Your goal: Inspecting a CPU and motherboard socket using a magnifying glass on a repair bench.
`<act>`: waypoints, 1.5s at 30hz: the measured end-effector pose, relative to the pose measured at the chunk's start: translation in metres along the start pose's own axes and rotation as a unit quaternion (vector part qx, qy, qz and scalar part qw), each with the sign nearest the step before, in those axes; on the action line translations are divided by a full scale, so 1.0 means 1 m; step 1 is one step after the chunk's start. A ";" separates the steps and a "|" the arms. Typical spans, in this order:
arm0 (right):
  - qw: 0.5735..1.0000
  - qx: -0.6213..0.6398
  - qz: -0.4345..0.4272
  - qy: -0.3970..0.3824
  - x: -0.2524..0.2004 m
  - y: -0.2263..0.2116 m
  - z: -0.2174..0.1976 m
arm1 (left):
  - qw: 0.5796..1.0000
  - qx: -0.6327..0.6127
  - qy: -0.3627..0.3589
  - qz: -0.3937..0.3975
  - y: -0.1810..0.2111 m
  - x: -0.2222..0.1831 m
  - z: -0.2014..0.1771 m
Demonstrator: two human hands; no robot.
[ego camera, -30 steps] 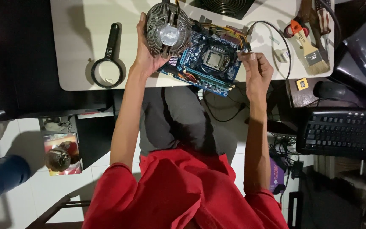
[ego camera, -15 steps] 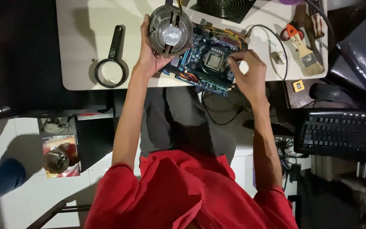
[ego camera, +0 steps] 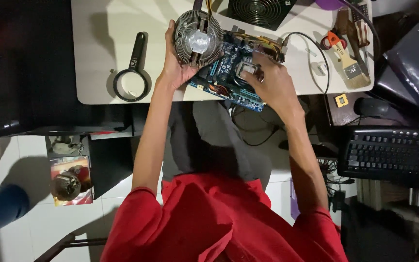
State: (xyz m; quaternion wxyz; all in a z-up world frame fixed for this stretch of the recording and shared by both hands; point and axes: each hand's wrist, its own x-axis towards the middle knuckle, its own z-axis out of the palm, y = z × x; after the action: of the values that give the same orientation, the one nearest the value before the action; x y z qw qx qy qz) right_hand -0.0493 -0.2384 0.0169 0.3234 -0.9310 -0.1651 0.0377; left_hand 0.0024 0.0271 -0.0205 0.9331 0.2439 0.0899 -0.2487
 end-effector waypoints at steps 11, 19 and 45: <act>0.982 -0.144 -0.090 0.077 0.069 0.022 0.031 | 0.999 0.025 0.006 -0.022 -0.003 0.010 -0.023; 0.957 -0.225 -0.165 0.078 0.091 0.034 0.026 | 1.000 0.006 0.012 -0.027 0.000 0.004 -0.011; 0.872 -0.424 -0.240 0.051 0.097 0.038 0.040 | 0.999 0.031 0.025 -0.022 0.002 0.003 -0.008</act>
State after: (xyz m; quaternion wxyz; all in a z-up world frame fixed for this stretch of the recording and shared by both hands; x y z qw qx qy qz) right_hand 0.0460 -0.2102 -0.0348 -0.0953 -0.9110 -0.3671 -0.1623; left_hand 0.0059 0.0315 -0.0273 0.9169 0.2766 0.1111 -0.2654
